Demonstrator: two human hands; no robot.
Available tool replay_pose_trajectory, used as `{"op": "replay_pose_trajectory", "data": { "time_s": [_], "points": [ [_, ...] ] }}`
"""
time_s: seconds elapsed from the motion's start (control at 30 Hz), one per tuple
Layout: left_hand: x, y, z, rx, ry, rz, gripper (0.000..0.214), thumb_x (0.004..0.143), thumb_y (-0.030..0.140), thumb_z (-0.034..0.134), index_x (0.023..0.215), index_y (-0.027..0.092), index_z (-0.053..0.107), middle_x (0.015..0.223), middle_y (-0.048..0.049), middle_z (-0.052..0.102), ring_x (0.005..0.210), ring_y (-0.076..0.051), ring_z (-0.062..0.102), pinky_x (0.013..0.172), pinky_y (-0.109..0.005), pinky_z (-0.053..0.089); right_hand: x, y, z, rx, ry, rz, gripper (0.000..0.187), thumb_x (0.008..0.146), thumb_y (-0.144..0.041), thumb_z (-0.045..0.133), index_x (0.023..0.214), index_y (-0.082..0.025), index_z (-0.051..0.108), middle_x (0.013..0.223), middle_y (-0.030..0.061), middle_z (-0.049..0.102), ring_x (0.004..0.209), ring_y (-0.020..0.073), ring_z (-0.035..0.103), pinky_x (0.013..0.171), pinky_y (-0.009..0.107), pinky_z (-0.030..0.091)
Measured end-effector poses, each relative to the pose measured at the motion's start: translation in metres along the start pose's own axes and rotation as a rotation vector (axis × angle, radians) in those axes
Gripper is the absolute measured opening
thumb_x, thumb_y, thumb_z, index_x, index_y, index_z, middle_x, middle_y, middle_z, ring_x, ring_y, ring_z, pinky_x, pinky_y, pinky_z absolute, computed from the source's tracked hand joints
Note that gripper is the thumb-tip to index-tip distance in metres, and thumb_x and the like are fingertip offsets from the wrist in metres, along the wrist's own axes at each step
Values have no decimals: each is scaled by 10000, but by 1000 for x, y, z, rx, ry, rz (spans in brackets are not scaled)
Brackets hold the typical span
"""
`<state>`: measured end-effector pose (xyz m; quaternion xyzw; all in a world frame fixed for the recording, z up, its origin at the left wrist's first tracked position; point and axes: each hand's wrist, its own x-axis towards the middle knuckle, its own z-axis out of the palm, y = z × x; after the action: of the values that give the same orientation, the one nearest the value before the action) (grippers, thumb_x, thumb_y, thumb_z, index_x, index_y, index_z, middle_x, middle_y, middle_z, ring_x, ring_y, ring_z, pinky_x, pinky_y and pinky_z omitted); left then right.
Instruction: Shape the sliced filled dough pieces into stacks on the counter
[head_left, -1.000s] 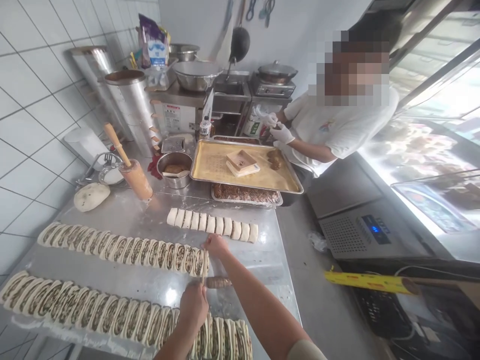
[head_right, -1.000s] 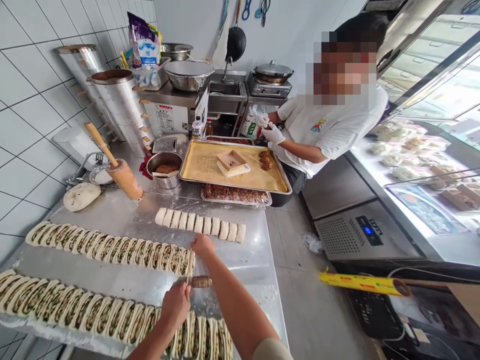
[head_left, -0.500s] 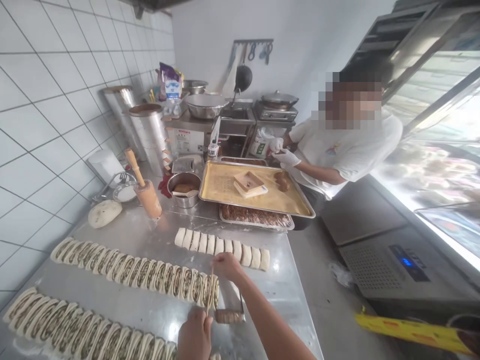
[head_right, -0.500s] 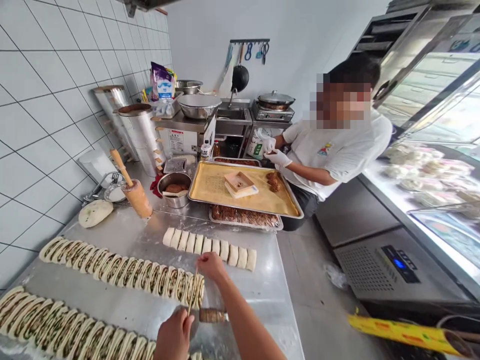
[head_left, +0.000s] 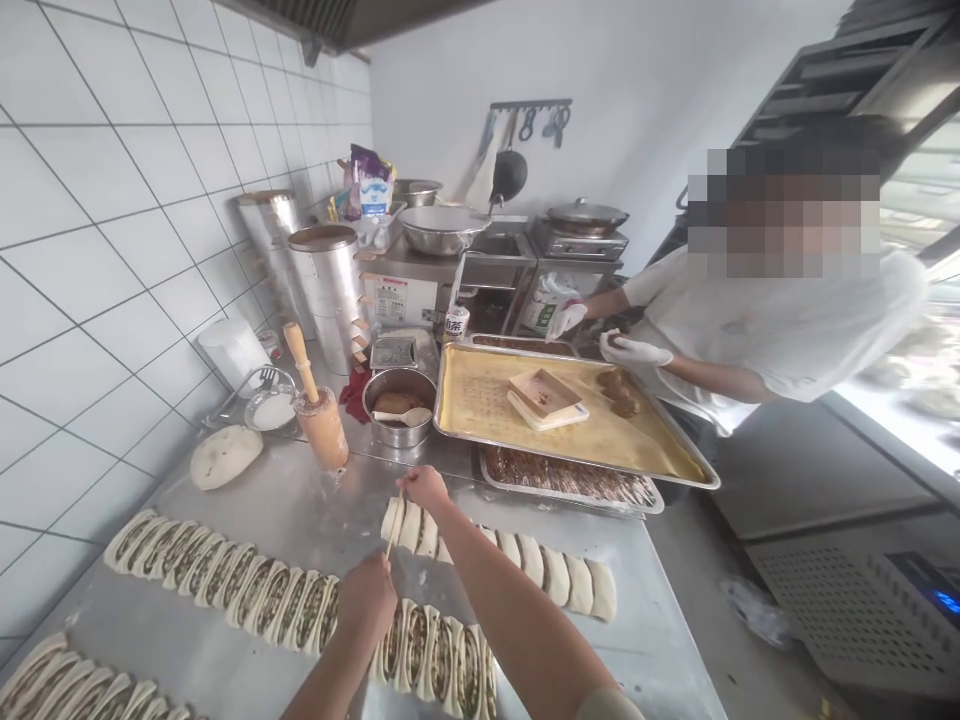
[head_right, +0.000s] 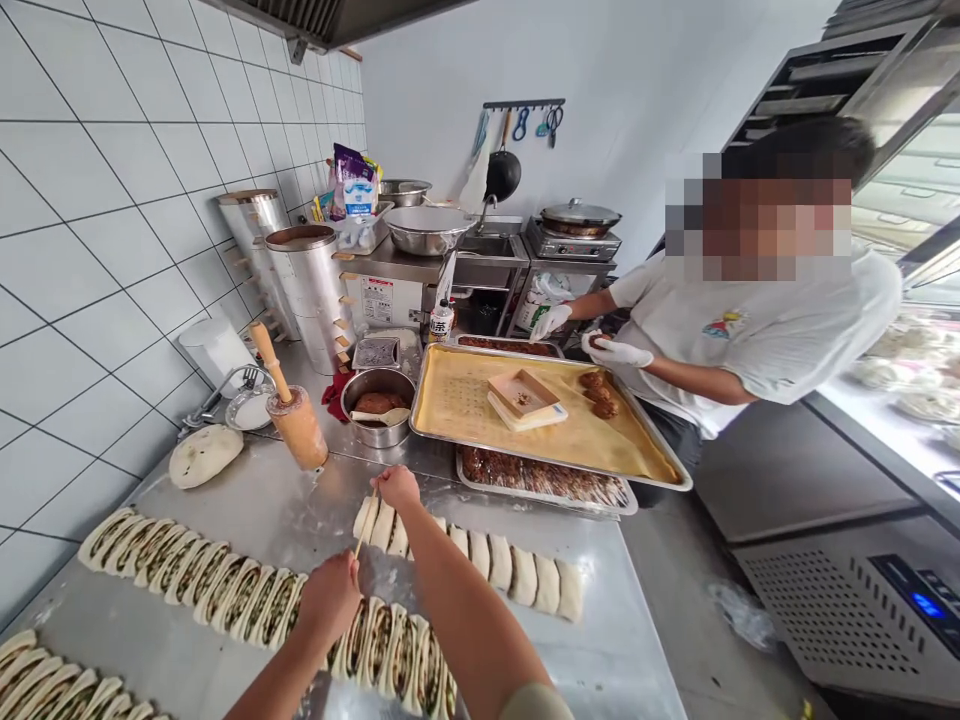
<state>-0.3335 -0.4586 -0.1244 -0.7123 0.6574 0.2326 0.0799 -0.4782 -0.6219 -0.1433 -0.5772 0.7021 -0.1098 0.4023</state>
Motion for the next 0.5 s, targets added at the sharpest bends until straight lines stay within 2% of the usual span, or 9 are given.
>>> {"op": "replay_pose_trajectory", "data": {
  "time_s": [0.17, 0.33, 0.4, 0.5],
  "points": [
    [25, -9, 24, -32, -6, 36, 381, 1063, 187, 321, 1113, 153, 698, 1034, -117, 782, 933, -202, 759, 770, -274, 498, 24, 3, 17, -97, -9, 60, 258, 924, -434, 732, 956, -179, 712, 997, 37, 766, 943, 193, 721, 874, 384, 579],
    [43, -8, 45, -25, 0, 60, 355, 1024, 118, 377, 1219, 142, 673, 1087, -141, 769, 1017, -233, 742, 800, -286, 495, 39, 7, 34, -177, 48, 109, 339, 871, -436, 779, 1112, -213, 691, 1170, 122, 764, 1185, 305, 686, 999, 454, 502],
    [47, -5, 47, -19, 2, 55, 365, 1002, 96, 406, 1261, 132, 661, 1116, -158, 759, 1046, -246, 731, 818, -296, 493, 43, 6, 35, -180, 42, 115, 379, 873, -455, 776, 1146, -208, 683, 1180, 123, 757, 1197, 314, 675, 1026, 486, 494],
    [48, -3, 42, -24, -3, 28, 356, 1014, 122, 414, 1269, 139, 663, 1103, -152, 761, 1031, -227, 732, 815, -281, 486, 47, 1, 29, -149, -19, 129, 355, 915, -456, 739, 1135, -182, 689, 1133, 81, 745, 1093, 256, 696, 990, 490, 550]
  ]
}}
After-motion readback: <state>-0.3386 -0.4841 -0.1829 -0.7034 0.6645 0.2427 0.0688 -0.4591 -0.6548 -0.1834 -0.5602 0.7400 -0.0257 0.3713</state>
